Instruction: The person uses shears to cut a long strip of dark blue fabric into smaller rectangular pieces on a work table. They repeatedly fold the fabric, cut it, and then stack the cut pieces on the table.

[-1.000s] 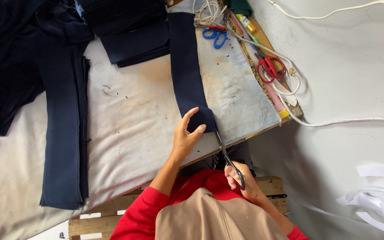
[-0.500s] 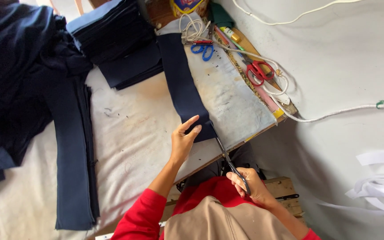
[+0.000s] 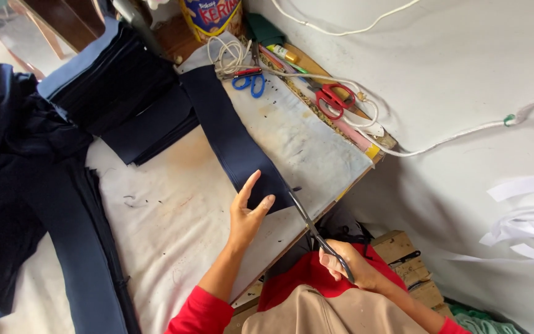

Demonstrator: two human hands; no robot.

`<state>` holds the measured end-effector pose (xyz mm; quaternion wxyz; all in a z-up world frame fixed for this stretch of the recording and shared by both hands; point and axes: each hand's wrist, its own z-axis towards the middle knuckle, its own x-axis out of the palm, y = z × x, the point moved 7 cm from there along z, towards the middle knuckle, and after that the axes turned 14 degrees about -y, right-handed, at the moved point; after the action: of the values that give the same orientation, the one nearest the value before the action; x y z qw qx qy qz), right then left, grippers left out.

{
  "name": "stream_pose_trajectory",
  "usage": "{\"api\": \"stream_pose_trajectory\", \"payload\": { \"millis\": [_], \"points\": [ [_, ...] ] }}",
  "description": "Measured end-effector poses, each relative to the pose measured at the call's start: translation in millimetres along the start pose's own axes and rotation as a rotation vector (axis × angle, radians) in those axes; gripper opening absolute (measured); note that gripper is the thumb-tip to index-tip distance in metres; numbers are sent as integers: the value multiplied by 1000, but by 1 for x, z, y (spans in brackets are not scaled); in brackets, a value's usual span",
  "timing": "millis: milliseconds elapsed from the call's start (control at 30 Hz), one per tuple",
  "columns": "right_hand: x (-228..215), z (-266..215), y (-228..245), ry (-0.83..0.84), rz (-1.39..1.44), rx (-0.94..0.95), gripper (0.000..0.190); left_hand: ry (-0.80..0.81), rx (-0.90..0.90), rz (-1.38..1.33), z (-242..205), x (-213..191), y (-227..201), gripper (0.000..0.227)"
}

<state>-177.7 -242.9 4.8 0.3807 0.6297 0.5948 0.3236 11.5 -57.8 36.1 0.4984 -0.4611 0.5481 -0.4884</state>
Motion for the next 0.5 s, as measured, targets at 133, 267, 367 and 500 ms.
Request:
{"api": "stream_pose_trajectory", "payload": {
  "millis": [133,267,367,500],
  "points": [
    [11,6,7,24,53,-11,44,10,-10,-44,-6,-1,0,66],
    [17,6,22,46,38,-57,50,-6,1,-68,-9,-3,-2,66],
    [18,5,28,40,38,-56,50,-4,-1,-73,-11,-4,-3,66],
    [18,1,31,33,85,-40,45,9,18,-74,-12,-1,-2,65]
  ]
}}
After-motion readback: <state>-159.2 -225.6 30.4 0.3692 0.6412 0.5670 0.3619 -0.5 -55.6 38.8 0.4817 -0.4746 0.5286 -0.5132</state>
